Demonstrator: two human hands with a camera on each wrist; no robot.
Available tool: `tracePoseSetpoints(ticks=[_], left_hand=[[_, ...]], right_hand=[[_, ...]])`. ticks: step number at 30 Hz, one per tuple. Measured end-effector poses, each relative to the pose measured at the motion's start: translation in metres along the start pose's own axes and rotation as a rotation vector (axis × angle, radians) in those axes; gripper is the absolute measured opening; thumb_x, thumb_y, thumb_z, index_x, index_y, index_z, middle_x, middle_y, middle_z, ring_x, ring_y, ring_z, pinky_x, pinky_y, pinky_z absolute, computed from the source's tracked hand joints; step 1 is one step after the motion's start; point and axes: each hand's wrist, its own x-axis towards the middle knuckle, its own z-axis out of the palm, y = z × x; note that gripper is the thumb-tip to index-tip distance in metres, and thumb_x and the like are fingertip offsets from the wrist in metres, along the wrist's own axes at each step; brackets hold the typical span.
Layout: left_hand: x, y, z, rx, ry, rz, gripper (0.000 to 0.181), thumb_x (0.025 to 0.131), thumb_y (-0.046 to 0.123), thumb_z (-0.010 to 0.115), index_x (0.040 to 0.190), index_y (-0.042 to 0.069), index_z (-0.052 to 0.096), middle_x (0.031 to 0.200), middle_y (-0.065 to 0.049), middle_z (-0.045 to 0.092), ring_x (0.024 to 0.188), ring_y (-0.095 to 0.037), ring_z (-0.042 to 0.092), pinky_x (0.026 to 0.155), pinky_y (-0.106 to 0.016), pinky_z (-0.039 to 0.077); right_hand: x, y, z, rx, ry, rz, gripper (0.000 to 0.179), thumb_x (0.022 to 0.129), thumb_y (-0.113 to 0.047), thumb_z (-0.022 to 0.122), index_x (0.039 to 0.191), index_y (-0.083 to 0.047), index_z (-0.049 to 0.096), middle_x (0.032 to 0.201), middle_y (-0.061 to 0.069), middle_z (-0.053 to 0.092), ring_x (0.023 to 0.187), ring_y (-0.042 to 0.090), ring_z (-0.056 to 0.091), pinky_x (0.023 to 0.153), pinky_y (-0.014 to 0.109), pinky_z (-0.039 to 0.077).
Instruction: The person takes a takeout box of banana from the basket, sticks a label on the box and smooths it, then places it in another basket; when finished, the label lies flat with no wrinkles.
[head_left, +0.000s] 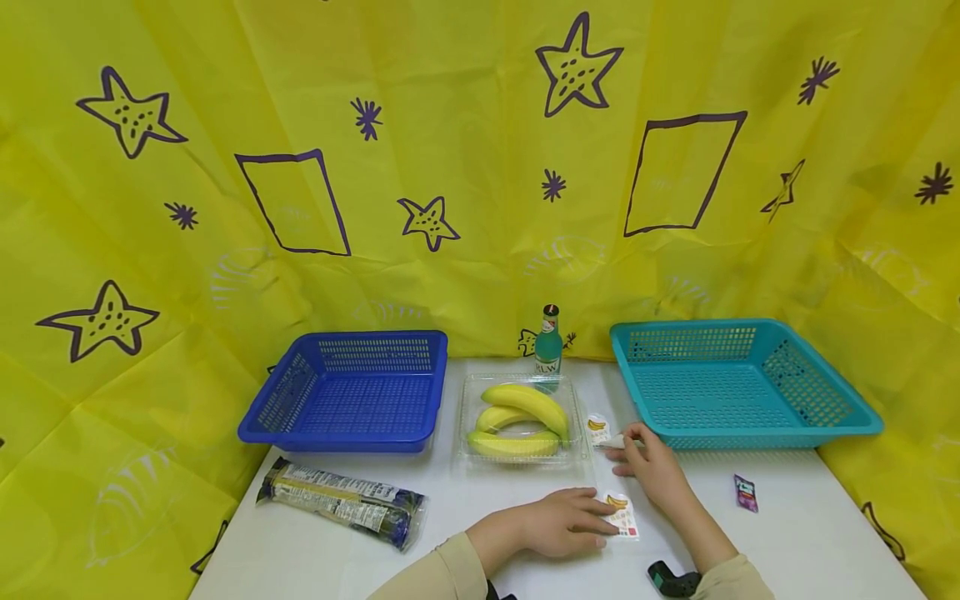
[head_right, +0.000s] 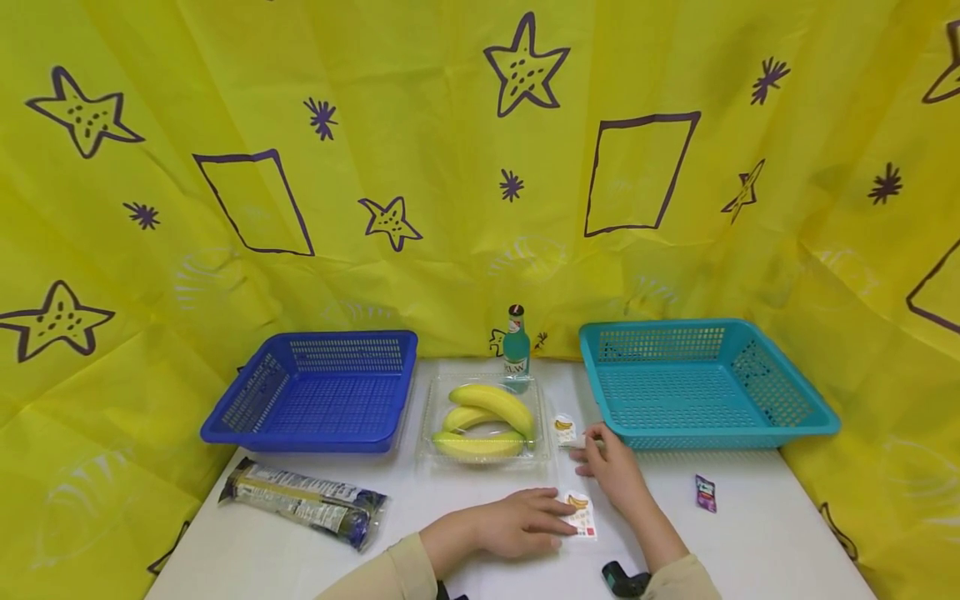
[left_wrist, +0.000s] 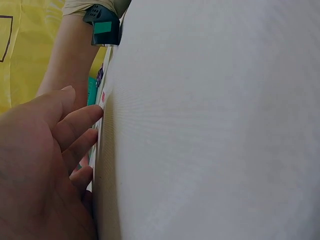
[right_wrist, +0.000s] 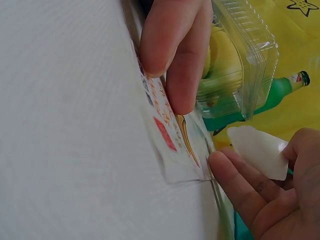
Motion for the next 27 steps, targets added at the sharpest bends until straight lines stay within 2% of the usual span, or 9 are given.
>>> tracePoseSetpoints(ticks=[3,8,11,14,19,23,27], left_hand=[[0.0,-0.0001,0.0002,-0.003,0.001,-0.001,0.04,0.105,0.044,0.04,0.144,0.037,0.051,0.156,0.02,0.036,0.152,-0.012,0.021,0.125,-0.028,0.019],[-0.0004,0.0003,-0.0001,-0.013,0.003,-0.006,0.04,0.105,0.044,0.04,0.143,0.037,0.051,0.156,0.02,0.036,0.152,-0.012,0.021,0.124,-0.028,0.019],[-0.0011,0.0004,-0.0007,-0.03,-0.003,-0.015,0.041,0.105,0.044,0.039,0.144,0.037,0.051,0.157,0.021,0.035,0.152,-0.011,0.019,0.125,-0.029,0.019],[-0.0014,0.0,-0.0009,-0.037,-0.005,-0.02,0.041,0.106,0.045,0.038,0.145,0.037,0.049,0.157,0.021,0.033,0.152,-0.01,0.019,0.125,-0.029,0.018],[-0.0009,-0.0016,0.0006,-0.026,0.019,0.008,0.043,0.106,0.043,0.036,0.146,0.034,0.048,0.159,0.017,0.031,0.152,-0.011,0.02,0.124,-0.028,0.019],[-0.0012,-0.0033,0.0017,-0.027,0.06,0.031,0.042,0.107,0.041,0.037,0.146,0.031,0.05,0.161,0.012,0.031,0.151,-0.011,0.023,0.123,-0.026,0.021],[-0.0039,-0.0026,-0.0022,-0.062,0.087,0.046,0.041,0.107,0.038,0.037,0.144,0.028,0.053,0.16,0.008,0.034,0.149,-0.008,0.027,0.121,-0.023,0.025]], right_hand=[[-0.0004,0.0003,-0.0007,-0.014,0.009,-0.043,0.02,0.107,-0.019,0.043,0.111,-0.001,0.05,0.125,0.03,0.062,0.088,0.026,0.075,0.074,0.026,0.061],[-0.0006,0.0011,-0.0009,-0.126,0.068,-0.124,0.02,0.105,-0.021,0.049,0.109,-0.004,0.058,0.114,0.024,0.07,0.091,0.022,0.075,0.081,0.02,0.057],[-0.0004,0.002,-0.0002,-0.143,0.093,-0.159,0.024,0.105,-0.024,0.049,0.108,-0.005,0.063,0.112,0.019,0.071,0.093,0.019,0.074,0.083,0.02,0.056],[-0.0005,0.0024,0.0004,-0.15,0.108,-0.21,0.023,0.104,-0.023,0.051,0.107,-0.006,0.067,0.112,0.016,0.07,0.093,0.01,0.071,0.082,0.017,0.055],[-0.0014,0.0014,0.0018,-0.194,0.145,-0.303,0.009,0.096,-0.011,0.064,0.102,-0.009,0.071,0.11,0.011,0.07,0.096,-0.009,0.058,0.082,0.008,0.049],[-0.0001,0.0017,0.0011,-0.207,0.132,-0.344,0.013,0.093,-0.007,0.067,0.104,-0.009,0.072,0.122,0.014,0.067,0.108,-0.015,0.049,0.085,0.003,0.044],[0.0009,0.0025,-0.0005,-0.211,0.117,-0.353,0.019,0.092,-0.008,0.068,0.111,-0.009,0.072,0.137,0.017,0.059,0.119,-0.013,0.045,0.086,0.0,0.04]])
